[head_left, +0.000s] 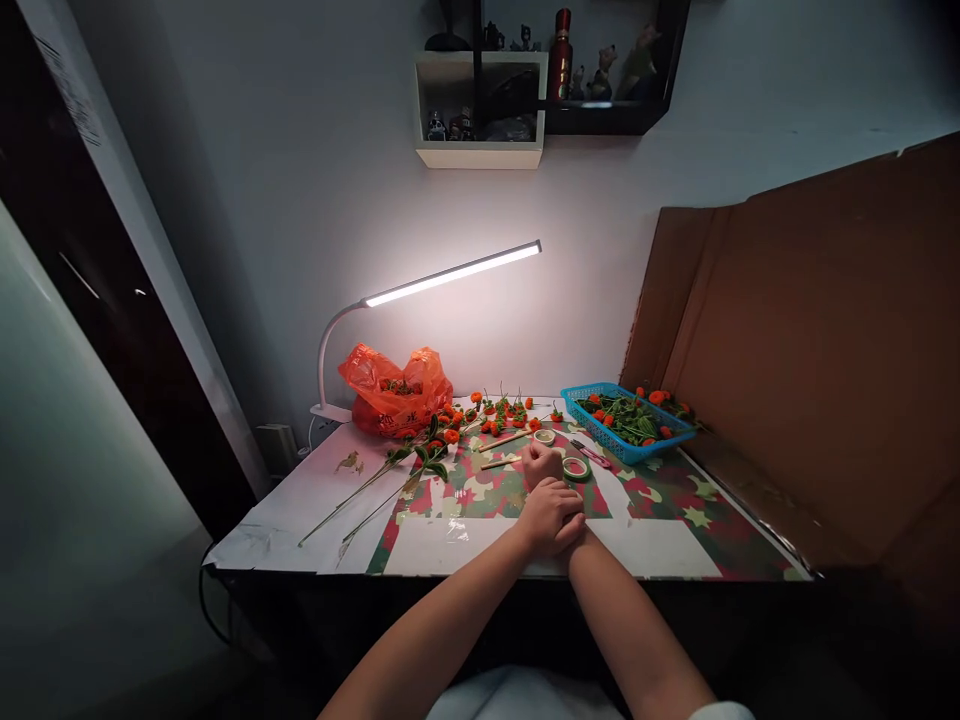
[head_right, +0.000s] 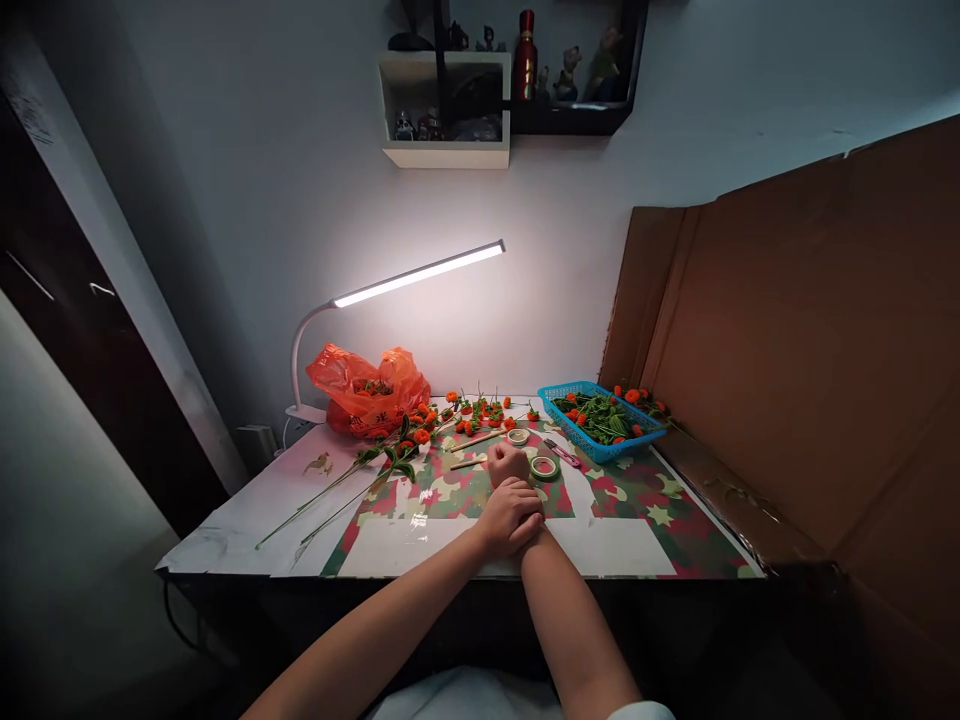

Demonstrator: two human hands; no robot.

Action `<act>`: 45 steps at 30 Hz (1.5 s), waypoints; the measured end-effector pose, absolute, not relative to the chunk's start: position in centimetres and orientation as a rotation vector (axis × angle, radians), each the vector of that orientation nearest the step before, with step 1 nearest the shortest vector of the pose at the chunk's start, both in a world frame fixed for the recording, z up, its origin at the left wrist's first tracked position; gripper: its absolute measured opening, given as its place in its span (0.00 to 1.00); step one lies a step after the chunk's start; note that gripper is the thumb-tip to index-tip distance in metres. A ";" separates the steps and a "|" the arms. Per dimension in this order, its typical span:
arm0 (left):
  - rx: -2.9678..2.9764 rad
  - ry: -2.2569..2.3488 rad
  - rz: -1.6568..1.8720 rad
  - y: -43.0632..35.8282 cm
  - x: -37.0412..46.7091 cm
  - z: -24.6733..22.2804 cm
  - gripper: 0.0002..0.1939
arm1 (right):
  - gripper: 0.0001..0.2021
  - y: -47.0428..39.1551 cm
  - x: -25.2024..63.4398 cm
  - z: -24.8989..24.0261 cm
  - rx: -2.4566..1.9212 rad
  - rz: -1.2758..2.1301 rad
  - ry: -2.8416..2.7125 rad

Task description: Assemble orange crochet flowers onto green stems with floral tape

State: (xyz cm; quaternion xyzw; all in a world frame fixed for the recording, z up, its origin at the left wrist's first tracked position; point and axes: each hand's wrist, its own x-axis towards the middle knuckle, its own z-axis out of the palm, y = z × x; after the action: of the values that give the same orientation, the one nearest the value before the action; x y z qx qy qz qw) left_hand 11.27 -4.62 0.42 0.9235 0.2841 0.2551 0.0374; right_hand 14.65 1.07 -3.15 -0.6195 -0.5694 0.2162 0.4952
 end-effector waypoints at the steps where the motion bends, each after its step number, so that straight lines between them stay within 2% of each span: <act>1: 2.830 0.862 0.790 -4.7 11.3 0.4 0.13 | 0.10 0.5 14.2 -3.7 -1.563 0.455 -1.301; 5: 2.818 0.920 0.946 -5.0 11.5 0.3 0.14 | 0.15 -0.3 13.6 -4.1 -1.521 0.326 -1.105; 8: 2.813 1.133 1.078 -4.8 10.6 0.4 0.17 | 0.13 1.0 15.4 -2.5 -1.421 0.339 -1.128; 11: 2.702 1.525 1.257 -4.4 6.9 1.3 0.20 | 0.13 2.7 17.3 -0.9 -1.353 0.366 -1.133; 13: 2.492 1.928 1.325 -4.4 2.4 2.1 0.17 | 0.15 3.2 17.8 -0.6 -1.300 0.383 -1.155; 14: 2.368 2.140 1.285 -4.6 -0.3 2.6 0.14 | 0.16 3.2 17.8 -0.5 -1.273 0.388 -1.178; 16: 2.256 2.399 0.984 -5.4 -5.6 3.1 0.09 | 0.16 3.1 17.4 -0.7 -1.230 0.387 -1.230; 19: 2.284 2.407 0.556 -7.2 -11.6 2.9 0.14 | 0.17 2.7 17.0 -0.8 -1.225 0.370 -1.266; 21: 2.322 2.395 0.489 -8.2 -13.5 2.3 0.15 | 0.17 2.5 16.9 -0.7 -1.241 0.359 -1.279; 27: 2.263 2.417 0.286 -8.0 -14.2 2.3 0.08 | 0.18 -0.3 15.9 -0.4 -1.196 0.341 -1.453; 35: 2.211 2.470 0.186 -7.0 -14.2 2.3 0.12 | 0.20 -6.3 13.0 -1.0 -0.907 0.494 -1.852; 40: 2.136 2.551 0.473 -7.5 -13.2 2.8 0.13 | 0.20 -7.4 12.5 -0.8 -0.870 0.565 -1.902; 42: 2.131 2.493 0.737 -7.8 -12.7 3.1 0.12 | 0.21 -7.6 12.3 -0.7 -0.860 0.638 -1.897; 45: 2.073 2.147 1.239 -7.9 -11.4 3.6 0.10 | 0.17 -7.4 11.8 -0.7 -0.829 0.802 -1.880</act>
State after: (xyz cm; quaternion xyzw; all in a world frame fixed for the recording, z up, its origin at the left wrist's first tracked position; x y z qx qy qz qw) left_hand -11.43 -7.87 3.57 0.6409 0.6638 0.3829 -0.0447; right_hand 11.80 -7.42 -0.69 -0.3354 -0.7606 0.3245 0.4513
